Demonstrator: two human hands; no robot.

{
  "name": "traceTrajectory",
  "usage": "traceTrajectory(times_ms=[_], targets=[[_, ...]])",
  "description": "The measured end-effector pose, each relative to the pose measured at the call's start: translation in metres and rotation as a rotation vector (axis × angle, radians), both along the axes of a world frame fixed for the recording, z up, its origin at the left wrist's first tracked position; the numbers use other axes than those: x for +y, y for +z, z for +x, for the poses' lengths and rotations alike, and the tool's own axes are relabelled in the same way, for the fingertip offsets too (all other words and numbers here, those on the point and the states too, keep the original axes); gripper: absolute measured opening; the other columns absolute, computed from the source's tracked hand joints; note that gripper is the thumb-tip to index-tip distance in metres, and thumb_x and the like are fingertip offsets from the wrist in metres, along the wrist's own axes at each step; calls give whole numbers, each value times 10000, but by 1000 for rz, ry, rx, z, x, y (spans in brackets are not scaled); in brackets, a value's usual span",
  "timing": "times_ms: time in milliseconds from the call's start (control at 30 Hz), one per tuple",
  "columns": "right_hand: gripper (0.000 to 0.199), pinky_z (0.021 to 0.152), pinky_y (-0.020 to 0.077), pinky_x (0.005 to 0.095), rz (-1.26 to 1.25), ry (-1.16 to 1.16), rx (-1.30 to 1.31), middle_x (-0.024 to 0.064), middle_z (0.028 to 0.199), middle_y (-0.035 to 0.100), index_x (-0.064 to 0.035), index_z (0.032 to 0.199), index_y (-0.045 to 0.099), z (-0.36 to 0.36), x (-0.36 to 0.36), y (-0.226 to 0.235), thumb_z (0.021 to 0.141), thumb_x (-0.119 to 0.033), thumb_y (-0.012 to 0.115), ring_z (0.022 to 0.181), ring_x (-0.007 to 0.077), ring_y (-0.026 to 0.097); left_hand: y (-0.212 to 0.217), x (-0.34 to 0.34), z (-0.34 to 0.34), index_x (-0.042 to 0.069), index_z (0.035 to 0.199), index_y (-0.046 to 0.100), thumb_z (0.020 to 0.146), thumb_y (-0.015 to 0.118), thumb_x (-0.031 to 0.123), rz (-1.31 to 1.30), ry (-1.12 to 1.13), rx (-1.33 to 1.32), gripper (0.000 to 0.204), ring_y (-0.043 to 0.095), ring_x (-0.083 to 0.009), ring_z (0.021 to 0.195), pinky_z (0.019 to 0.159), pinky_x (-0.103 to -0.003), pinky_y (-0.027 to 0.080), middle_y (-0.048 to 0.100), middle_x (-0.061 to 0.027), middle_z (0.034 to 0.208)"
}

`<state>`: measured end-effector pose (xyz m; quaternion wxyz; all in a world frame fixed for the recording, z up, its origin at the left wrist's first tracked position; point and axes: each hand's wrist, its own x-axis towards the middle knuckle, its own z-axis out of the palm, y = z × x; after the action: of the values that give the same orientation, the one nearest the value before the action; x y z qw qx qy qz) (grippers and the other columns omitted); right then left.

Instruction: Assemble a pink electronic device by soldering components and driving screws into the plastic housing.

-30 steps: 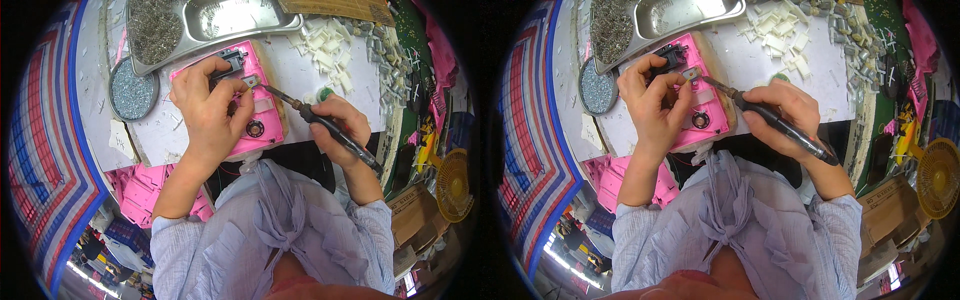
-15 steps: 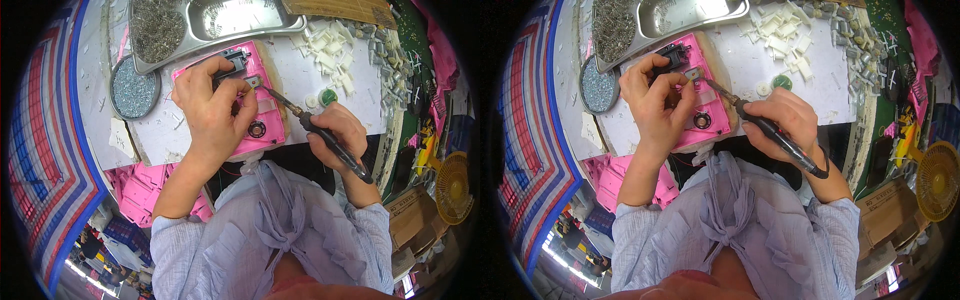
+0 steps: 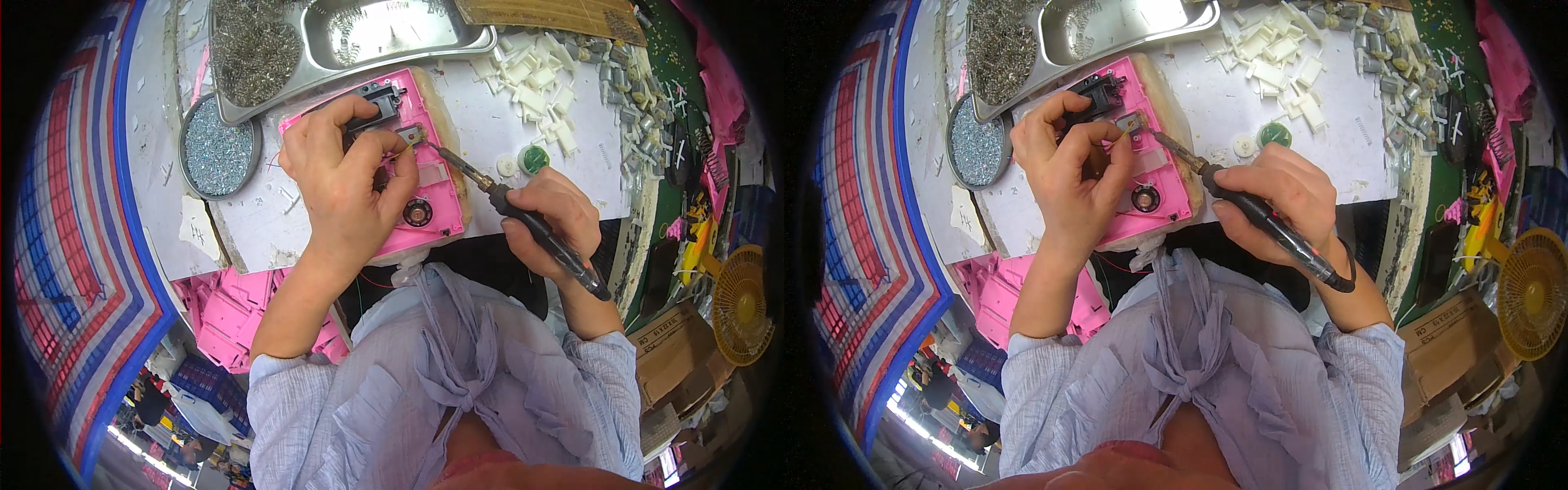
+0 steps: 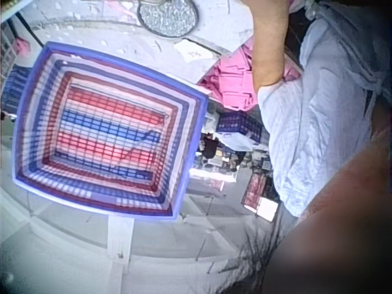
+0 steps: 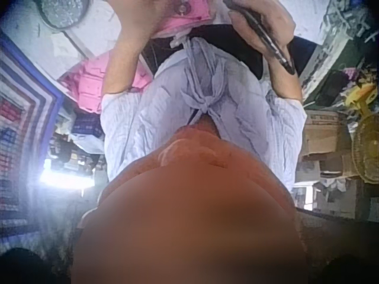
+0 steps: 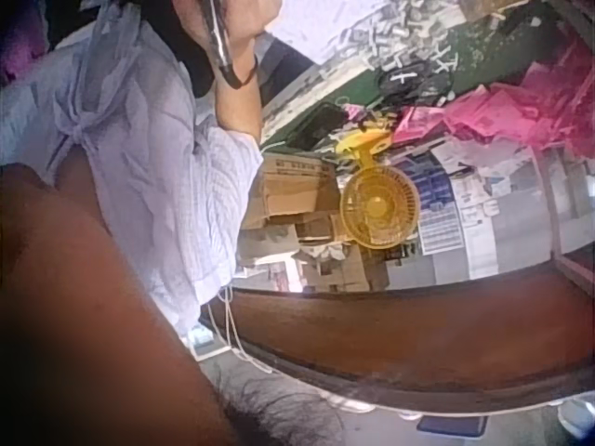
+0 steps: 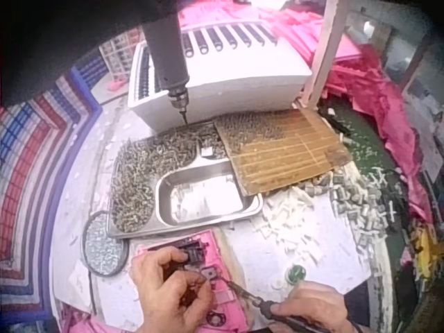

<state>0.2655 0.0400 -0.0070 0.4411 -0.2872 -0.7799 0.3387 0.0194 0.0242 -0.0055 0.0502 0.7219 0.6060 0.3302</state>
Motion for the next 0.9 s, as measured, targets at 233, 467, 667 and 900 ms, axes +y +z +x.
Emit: traceTrajectory(times_ms=[233, 467, 667, 900], targets=[[328, 524, 428, 313, 9, -8, 20, 103, 742, 653, 22, 1048, 658, 1, 1, -2, 753, -2, 798, 580, 224, 575, 1, 0, 0, 108, 819, 717, 700, 807, 105, 6, -12, 1, 149, 496, -277, 1032, 912, -399, 363, 600, -105, 1165], [328, 523, 422, 309, 0, -9, 7, 105, 743, 655, 23, 1052, 657, 3, 3, -1, 756, 1, 798, 577, 216, 566, -5, 3, -2, 152, 850, 725, 690, 802, 165, 38, -13, -39, 178, 482, -280, 1017, 866, -408, 327, 600, -71, 1126], [328, 518, 419, 301, -3, -22, 4, 103, 757, 669, 20, 1048, 662, -1, 12, 2, 757, -11, 810, 577, 200, 564, 3, 9, 3, 144, 850, 722, 713, 760, 180, -19, -4, 85, 146, 480, -299, 1021, 886, -456, 308, 572, -92, 1126], [313, 516, 432, 295, -16, -27, -16, 91, 761, 680, 7, 1042, 669, -5, 15, 1, 765, -31, 811, 579, 189, 573, 8, 13, 4, 135, 840, 716, 692, 748, 177, -54, -11, 134, 157, 485, -309, 1025, 911, -480, 297, 560, -102, 1118]])
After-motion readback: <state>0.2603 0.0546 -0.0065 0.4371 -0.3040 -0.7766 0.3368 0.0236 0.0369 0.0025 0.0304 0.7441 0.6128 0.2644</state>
